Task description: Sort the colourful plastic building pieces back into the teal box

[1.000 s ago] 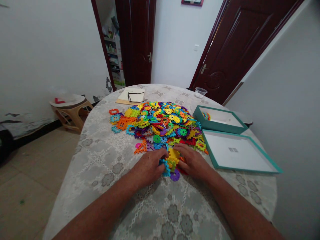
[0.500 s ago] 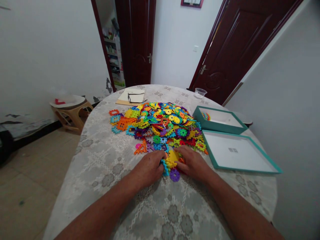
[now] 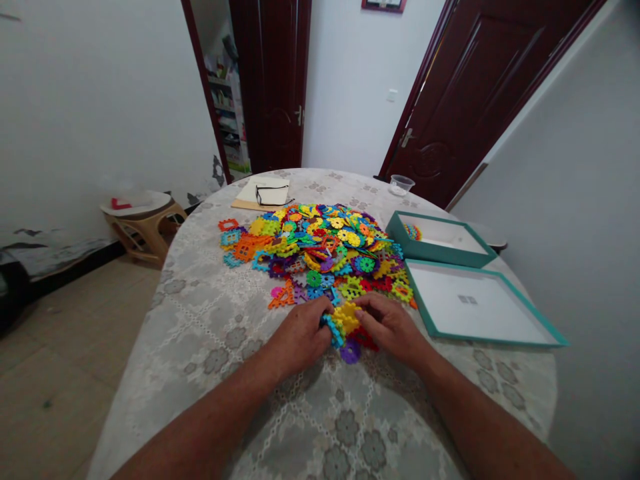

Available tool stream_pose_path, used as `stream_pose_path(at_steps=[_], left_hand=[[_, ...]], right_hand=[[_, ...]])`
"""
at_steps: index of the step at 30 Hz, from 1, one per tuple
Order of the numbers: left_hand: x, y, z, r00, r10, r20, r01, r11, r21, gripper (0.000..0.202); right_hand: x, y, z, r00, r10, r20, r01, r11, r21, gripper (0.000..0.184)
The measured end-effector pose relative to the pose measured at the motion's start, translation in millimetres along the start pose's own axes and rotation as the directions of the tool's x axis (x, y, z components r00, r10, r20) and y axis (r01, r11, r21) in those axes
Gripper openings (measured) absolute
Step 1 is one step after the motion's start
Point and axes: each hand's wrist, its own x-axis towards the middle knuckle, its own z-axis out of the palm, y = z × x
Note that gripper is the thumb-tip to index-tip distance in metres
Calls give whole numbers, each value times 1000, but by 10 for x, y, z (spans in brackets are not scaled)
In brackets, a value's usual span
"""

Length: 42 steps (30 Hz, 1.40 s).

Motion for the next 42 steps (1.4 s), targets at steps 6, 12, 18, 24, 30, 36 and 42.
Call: stream_pose_path(at_steps=[6,12,18,24,30,36,42], left_hand=[[-3,36,92,999,-25,-28,25,999,-23,24],[-10,23,123,999,-27,-41,26,999,-36,37],[-14,33,124,997,-45,-57,43,998,-41,38],[-30,-11,138,998,8,-65,-10,999,-35,55],[-38,-57,125,998,23,-54,-22,999,28,65],[-38,-126,210,995,60,-75,-58,998,26,61],[-19,-30,118,992,64,-109,-66,998,-16,50]], right_hand=[[-31,-167,13,991,-81,107,69,991,114,29],[-62,-136,81,978,-128,163,130,992,-1,51],[-94,-132,130,977,-119,176,125,992,-25,61],[-76,-110,137,989,-84,118,88,996,-29,57],[-78,-121,137,990,-40,133,44,998,-32,51],[-83,-187,191,990,-24,138,32,998,-57,48],[-52,-259,127,998,30,54,-27,998,-52,40]])
